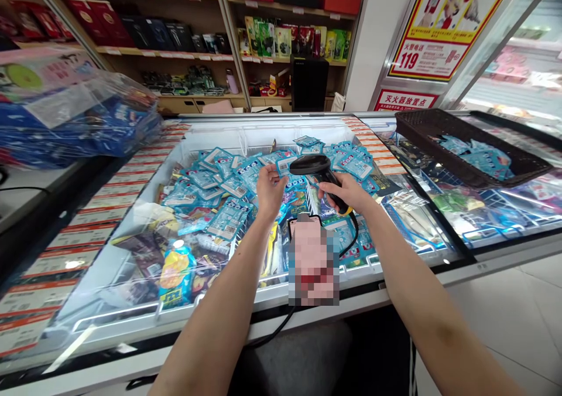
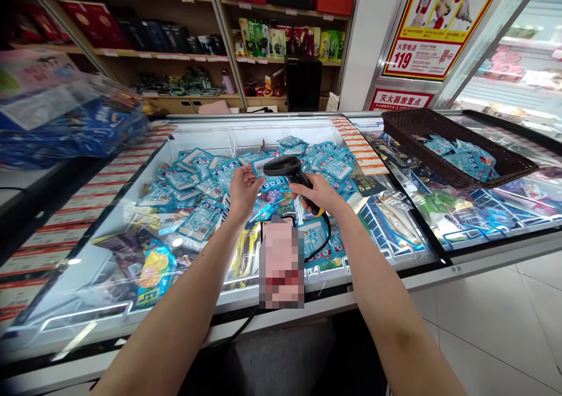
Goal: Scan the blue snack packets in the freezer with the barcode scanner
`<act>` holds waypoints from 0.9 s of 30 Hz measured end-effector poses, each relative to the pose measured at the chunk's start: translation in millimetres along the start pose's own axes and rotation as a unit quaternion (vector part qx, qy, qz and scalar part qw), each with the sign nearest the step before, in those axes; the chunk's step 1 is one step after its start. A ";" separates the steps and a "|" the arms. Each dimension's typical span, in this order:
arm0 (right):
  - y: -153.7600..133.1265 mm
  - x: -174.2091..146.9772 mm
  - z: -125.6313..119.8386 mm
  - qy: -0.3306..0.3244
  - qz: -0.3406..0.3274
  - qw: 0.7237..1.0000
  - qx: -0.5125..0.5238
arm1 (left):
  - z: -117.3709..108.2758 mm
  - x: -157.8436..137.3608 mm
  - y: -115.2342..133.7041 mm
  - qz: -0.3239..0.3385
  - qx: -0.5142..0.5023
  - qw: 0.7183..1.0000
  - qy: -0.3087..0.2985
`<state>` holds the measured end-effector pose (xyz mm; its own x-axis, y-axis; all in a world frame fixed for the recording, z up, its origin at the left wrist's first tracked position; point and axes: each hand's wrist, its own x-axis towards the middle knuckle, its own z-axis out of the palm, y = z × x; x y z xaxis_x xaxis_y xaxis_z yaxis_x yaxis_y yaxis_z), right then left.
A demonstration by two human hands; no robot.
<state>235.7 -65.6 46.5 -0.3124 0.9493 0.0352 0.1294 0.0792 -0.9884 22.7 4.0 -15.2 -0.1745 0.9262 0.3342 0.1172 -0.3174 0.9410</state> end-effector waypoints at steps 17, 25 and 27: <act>-9.7 -5.7 2.3 -0.029 -0.006 1.000 0.008 | -0.4 -1.4 2.0 -0.002 0.011 1.000 0.005; -11.6 -6.5 4.1 -0.047 -0.001 0.999 0.009 | 0.2 -3.0 6.5 -0.004 -0.006 1.000 0.024; -12.3 -7.1 4.1 -0.057 0.000 0.998 0.000 | 0.0 -3.1 5.7 -0.001 -0.012 1.000 0.025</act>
<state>232.5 -74.5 57.8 -0.4166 0.9089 0.0183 0.1290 0.0790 -0.9885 23.9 -0.7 -10.9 -0.2243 0.9158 0.3331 0.0932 -0.3201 0.9428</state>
